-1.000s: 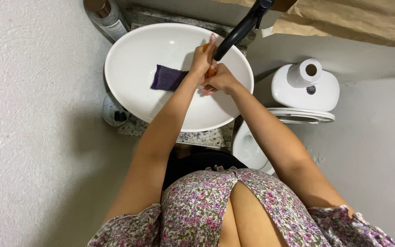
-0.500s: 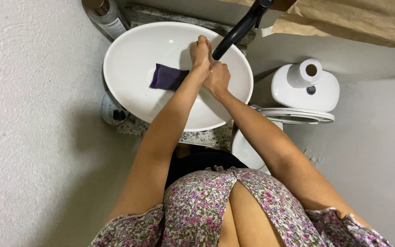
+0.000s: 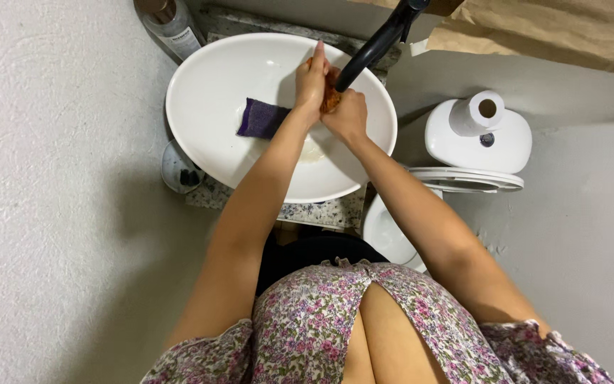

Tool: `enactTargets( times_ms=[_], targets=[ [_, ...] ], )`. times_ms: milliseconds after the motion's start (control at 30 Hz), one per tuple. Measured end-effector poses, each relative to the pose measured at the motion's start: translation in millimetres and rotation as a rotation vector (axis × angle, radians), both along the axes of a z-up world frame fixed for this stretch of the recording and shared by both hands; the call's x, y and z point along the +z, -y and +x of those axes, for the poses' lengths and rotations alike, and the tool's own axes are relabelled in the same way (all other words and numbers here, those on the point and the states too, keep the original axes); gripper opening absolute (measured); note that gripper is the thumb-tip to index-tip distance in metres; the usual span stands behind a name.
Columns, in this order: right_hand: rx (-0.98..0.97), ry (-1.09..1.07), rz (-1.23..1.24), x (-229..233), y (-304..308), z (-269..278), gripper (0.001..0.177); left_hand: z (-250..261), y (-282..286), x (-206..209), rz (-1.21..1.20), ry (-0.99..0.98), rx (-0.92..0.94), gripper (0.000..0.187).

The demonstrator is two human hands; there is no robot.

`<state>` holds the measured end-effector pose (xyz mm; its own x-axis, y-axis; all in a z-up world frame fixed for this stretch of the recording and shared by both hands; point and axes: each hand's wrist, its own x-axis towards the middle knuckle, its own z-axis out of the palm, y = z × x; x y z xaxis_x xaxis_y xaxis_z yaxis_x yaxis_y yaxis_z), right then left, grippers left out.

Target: The person rinses and squeezes a cloth and a sponge under a running faucet in a bathroom sink.

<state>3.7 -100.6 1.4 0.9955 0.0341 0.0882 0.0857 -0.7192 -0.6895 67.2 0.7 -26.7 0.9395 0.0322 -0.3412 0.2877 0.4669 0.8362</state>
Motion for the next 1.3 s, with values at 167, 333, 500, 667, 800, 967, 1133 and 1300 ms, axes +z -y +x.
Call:
enactTargets(
  times_ms=[167, 333, 500, 667, 800, 967, 1133, 1300],
  targets=[
    [0.01, -0.413, 0.464, -0.5, 15.1, -5.8, 0.038, -14.1, -32.7, 15.1, 0.23, 0.113, -0.116, 0.059],
    [-0.092, -0.493, 0.906, -10.3, 24.6, -5.3, 0.022, -39.2, -55.6, 17.3, 0.227, 0.159, -0.113, 0.061],
    [-0.061, -0.474, 0.955, -0.8, 23.6, -2.0, 0.027, -67.2, -65.3, 8.5, -0.075, -0.013, -0.096, 0.065],
    [0.09, -0.408, 0.828, 19.0, 5.2, -8.4, 0.046, -64.8, -60.4, 13.5, -0.429, 0.064, -0.066, 0.076],
    [0.032, -0.411, 0.719, 13.0, 8.4, -5.7, 0.048, -55.3, -57.0, 26.8, -0.471, 0.157, -0.116, 0.075],
    [0.149, -0.517, 0.757, 10.5, 23.2, -13.8, 0.031, -43.5, -46.8, 42.6, -0.543, 0.204, -0.239, 0.078],
    [0.029, -0.299, 0.664, 32.7, 25.6, -23.6, 0.021, -23.2, -42.4, 37.1, 0.023, 0.181, -0.268, 0.073],
    [-0.019, -0.088, 0.189, 69.2, 40.3, -25.9, 0.017, -9.5, -51.6, 12.9, 0.799, 0.311, -0.157, 0.07]
  ],
)
